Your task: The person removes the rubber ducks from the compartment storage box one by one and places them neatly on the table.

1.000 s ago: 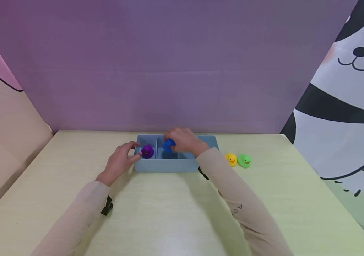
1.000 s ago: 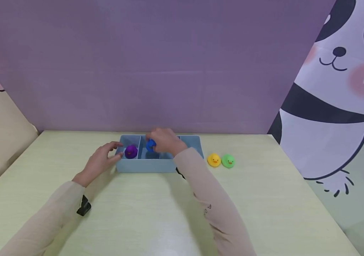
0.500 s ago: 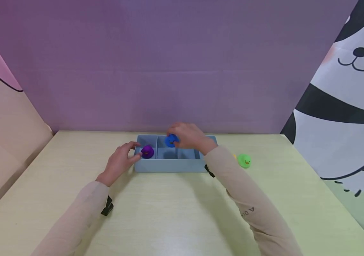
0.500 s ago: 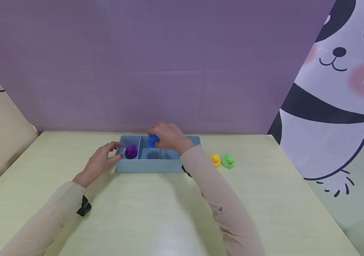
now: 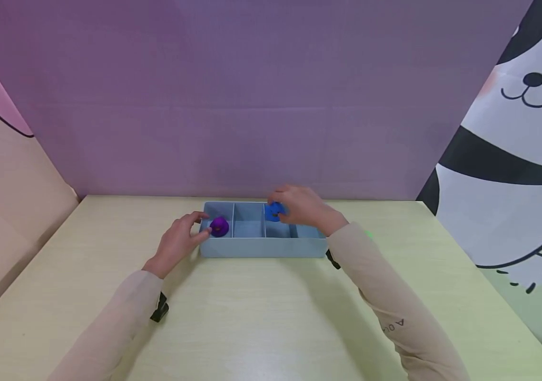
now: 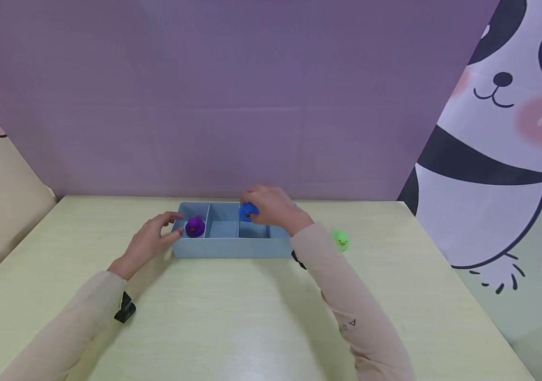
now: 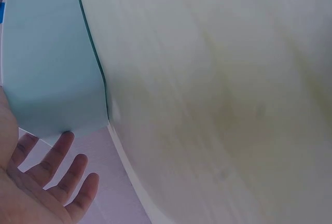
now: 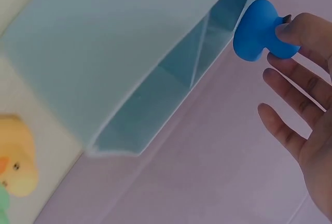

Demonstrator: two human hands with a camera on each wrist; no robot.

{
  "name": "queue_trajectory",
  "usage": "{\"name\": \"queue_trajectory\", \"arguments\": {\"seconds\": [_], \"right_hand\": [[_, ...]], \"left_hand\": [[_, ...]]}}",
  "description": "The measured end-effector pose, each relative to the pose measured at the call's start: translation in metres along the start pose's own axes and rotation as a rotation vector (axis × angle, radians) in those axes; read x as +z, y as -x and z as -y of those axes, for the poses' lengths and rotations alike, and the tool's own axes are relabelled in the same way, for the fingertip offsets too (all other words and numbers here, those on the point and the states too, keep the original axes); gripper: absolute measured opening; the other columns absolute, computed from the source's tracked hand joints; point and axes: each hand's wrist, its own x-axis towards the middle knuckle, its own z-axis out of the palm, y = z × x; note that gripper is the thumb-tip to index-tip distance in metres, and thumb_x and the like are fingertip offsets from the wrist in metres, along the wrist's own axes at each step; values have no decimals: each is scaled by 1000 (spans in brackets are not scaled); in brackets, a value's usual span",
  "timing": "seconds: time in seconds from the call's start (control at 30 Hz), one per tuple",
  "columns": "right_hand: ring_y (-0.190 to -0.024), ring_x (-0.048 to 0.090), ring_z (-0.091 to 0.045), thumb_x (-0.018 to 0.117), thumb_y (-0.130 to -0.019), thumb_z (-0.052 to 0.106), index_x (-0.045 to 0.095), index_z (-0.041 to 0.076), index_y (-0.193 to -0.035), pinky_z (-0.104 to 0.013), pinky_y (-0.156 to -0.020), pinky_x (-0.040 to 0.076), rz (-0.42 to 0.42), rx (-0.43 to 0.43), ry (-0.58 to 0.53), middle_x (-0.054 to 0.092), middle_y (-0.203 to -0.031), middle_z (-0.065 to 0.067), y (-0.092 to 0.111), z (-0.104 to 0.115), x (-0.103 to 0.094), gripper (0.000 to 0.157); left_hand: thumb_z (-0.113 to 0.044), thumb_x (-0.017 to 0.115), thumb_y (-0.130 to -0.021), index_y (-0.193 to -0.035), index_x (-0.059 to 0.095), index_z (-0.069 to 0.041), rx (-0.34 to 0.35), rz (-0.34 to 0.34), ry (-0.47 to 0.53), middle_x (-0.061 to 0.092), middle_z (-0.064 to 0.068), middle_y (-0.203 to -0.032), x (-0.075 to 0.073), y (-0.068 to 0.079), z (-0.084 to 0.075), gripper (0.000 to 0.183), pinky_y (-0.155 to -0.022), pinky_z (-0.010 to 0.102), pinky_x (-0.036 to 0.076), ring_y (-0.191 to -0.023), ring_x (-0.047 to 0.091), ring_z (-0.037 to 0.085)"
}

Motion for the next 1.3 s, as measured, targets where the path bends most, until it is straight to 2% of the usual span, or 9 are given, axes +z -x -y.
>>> {"name": "queue_trajectory", "arguments": {"seconds": [0.37,0.6,1.3], "right_hand": [[-95,56,-19,70,-77,18,64,16,-106,-35,-74,52,-21,39,-44,62,-107,0,27,-23,-3,30],[-94,58,-21,70,-76,17,64,15,-108,-36,-74,53,-9,94,-75,62,-109,-2,47,-38,-6,32],[-90,57,-24,71,-73,12,65,10,-103,-41,-74,52,-33,214,-75,63,-100,-6,109,-91,-7,30]], "left_hand": [[-31,56,-87,-125,51,-15,3,0,8,55,14,-124,1,0,1,42,-85,54,43,-111,48,35],[-31,56,-87,-125,51,-14,10,-3,8,55,16,-124,1,0,1,42,-85,54,43,-111,48,36],[-30,56,-88,-126,50,-13,17,1,16,54,16,-125,1,0,0,42,-86,54,42,-112,47,37]]}}
